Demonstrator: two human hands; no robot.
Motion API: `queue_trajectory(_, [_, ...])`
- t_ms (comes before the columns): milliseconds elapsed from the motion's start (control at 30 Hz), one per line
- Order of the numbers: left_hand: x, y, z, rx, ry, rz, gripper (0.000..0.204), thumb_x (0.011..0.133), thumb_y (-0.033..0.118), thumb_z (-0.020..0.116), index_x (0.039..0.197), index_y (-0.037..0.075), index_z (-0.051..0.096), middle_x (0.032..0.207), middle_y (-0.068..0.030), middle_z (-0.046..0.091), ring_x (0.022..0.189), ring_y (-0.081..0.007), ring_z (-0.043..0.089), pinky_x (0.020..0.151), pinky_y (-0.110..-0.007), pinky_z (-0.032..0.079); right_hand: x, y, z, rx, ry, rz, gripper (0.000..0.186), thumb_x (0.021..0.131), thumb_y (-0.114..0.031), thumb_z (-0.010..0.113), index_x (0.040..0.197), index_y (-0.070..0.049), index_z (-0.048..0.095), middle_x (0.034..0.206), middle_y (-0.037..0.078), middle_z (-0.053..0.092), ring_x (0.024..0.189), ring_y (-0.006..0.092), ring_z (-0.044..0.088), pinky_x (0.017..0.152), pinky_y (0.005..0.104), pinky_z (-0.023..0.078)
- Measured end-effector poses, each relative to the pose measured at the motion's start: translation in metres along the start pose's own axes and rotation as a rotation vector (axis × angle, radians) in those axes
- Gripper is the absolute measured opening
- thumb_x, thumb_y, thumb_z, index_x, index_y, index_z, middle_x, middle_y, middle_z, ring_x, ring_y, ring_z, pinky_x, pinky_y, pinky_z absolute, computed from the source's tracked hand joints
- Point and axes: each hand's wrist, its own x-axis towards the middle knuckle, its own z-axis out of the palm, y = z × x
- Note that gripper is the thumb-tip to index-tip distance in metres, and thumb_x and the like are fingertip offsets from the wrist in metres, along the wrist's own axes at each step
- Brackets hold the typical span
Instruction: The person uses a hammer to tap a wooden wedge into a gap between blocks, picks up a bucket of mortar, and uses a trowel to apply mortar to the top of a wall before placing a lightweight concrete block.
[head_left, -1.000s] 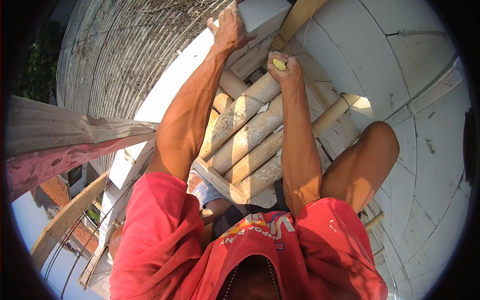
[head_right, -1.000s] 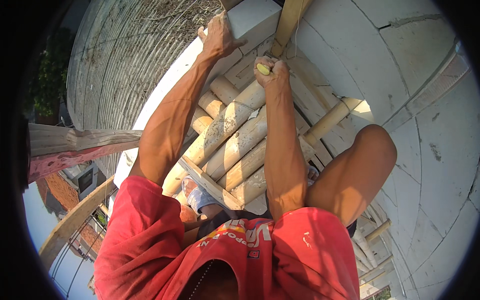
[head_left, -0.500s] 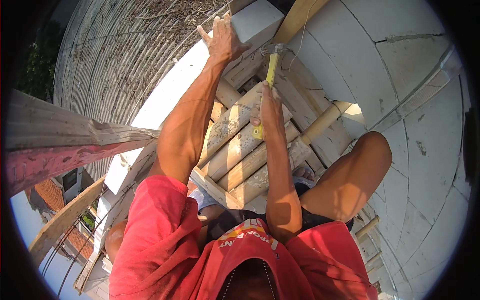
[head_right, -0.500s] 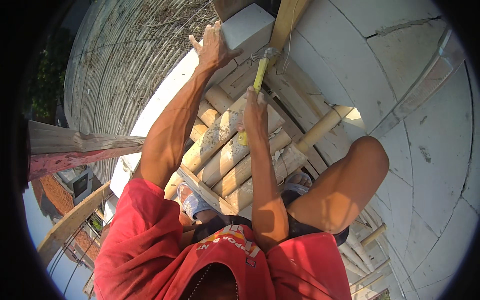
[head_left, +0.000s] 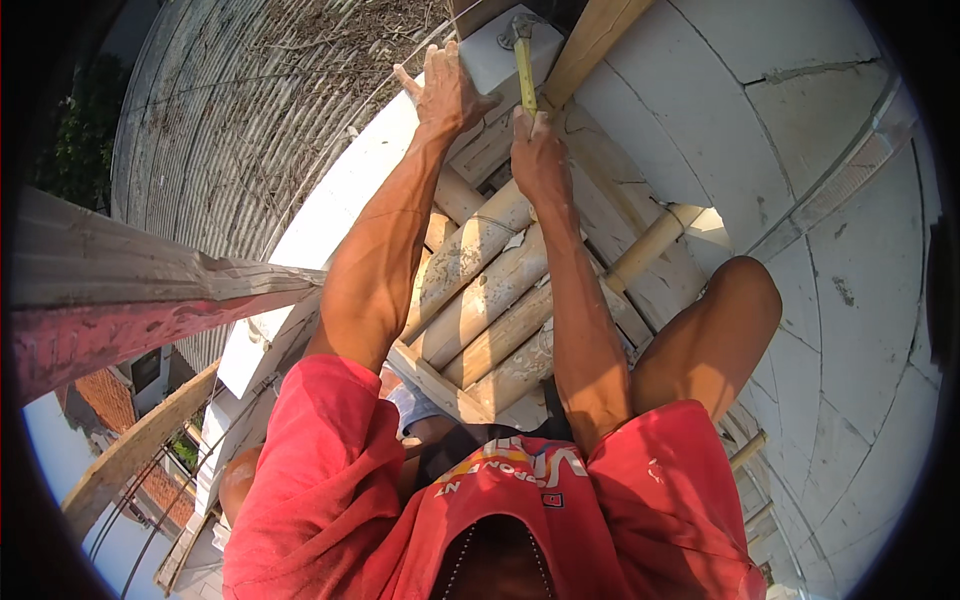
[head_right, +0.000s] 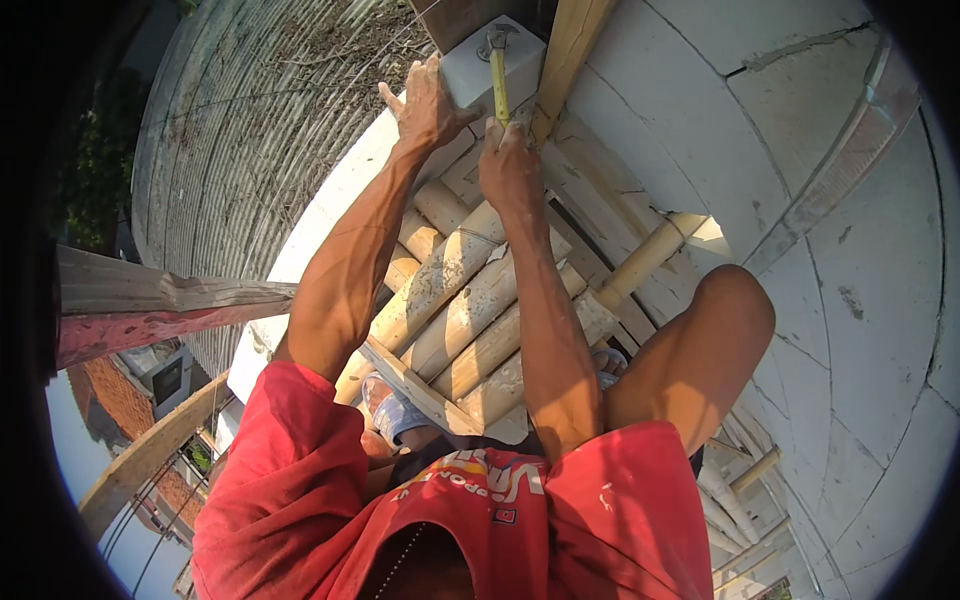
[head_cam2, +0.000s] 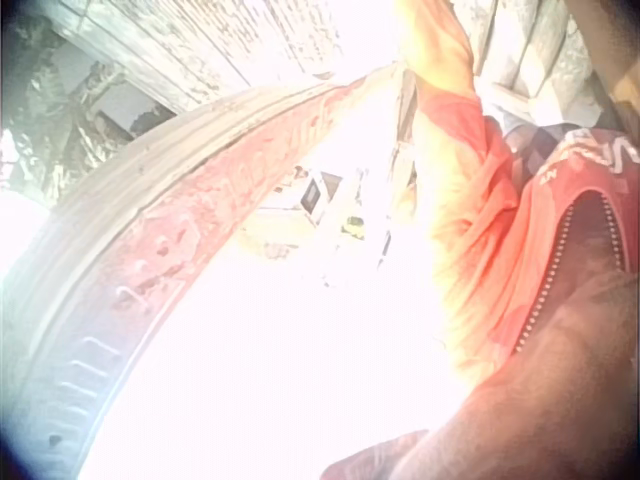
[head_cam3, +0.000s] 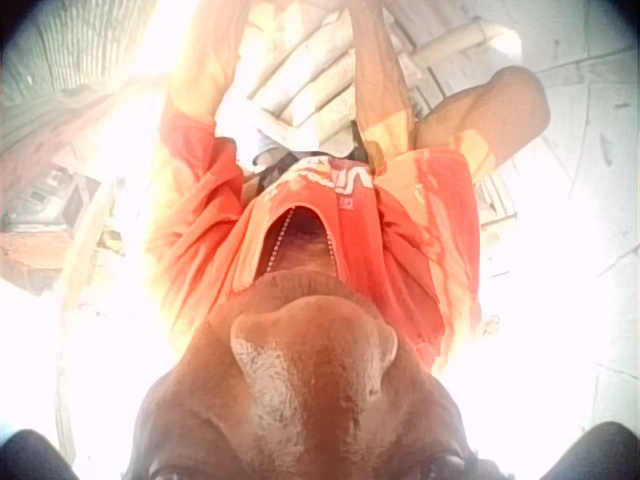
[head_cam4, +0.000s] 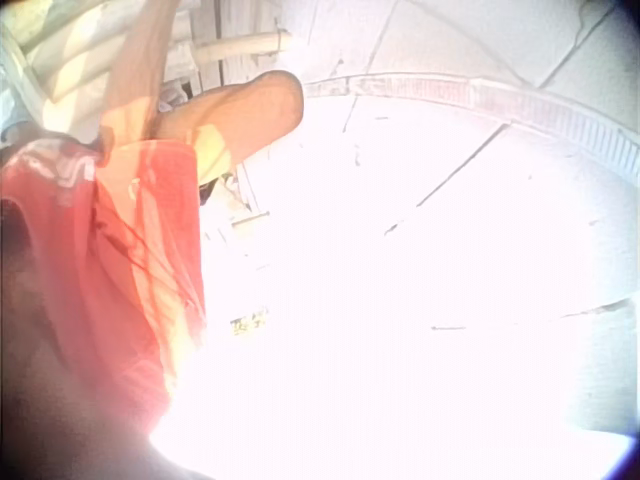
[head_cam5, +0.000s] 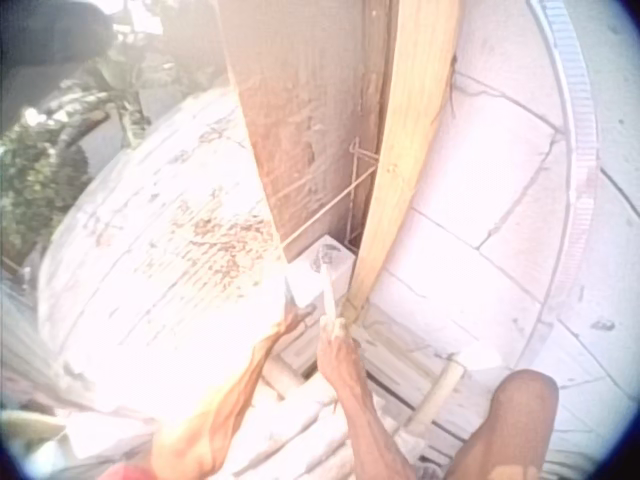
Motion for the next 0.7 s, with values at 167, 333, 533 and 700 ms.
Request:
queue_trajectory(167, [-0.007,0.000,-0.009,-0.012,-0.059,-0.017,0.118,0.070,0.066,0.078,0.156,0.005,0.026,0.159,-0.0161,0.034,0.153,-0.0317,0.023,0.116,-0.074,-0.001,-0.009,-0.006,-0.005,0.113,0.236,-0.100,0.053,0.107,-0.044,0.038,0.117,0.006,0.053,0.107,0.038,0.063,0.098,0.0548,0.063,0.083,0.0569,0.054])
queue_trajectory(333, [-0.003,0.019,-0.018,-0.064,-0.050,-0.027,0.116,0.067,0.059,0.081,0.155,0.005,0.027,0.152,-0.0158,0.040,0.149,-0.0315,0.028,0.115,-0.076,0.003,0.004,0.022,0.016,0.125,0.197,-0.028,0.058,0.106,-0.048,0.037,0.118,0.005,0.056,0.100,0.033,0.067,0.094,0.0537,0.064,0.084,0.0550,0.051])
queue_trajectory(533, [-0.008,0.010,-0.025,-0.099,-0.096,0.012,0.111,0.067,0.055,0.083,0.152,0.007,0.031,0.144,-0.0166,0.044,0.142,-0.0332,0.037,0.114,-0.076,0.005,0.009,0.004,-0.016,0.093,-0.099,0.182,0.055,0.106,-0.044,0.040,0.119,0.007,0.053,0.112,0.037,0.064,0.103,0.0521,0.064,0.091,0.0546,0.052])
queue_trajectory(700, [-0.004,0.004,-0.025,-0.074,0.006,0.038,0.104,0.068,0.053,0.085,0.149,0.007,0.038,0.135,-0.0201,0.052,0.134,-0.0392,0.046,0.111,-0.078,0.010,0.003,0.016,-0.029,-0.058,0.080,-0.253,0.050,0.107,-0.040,0.040,0.118,0.006,0.054,0.102,0.033,0.066,0.098,0.0522,0.065,0.088,0.0544,0.053])
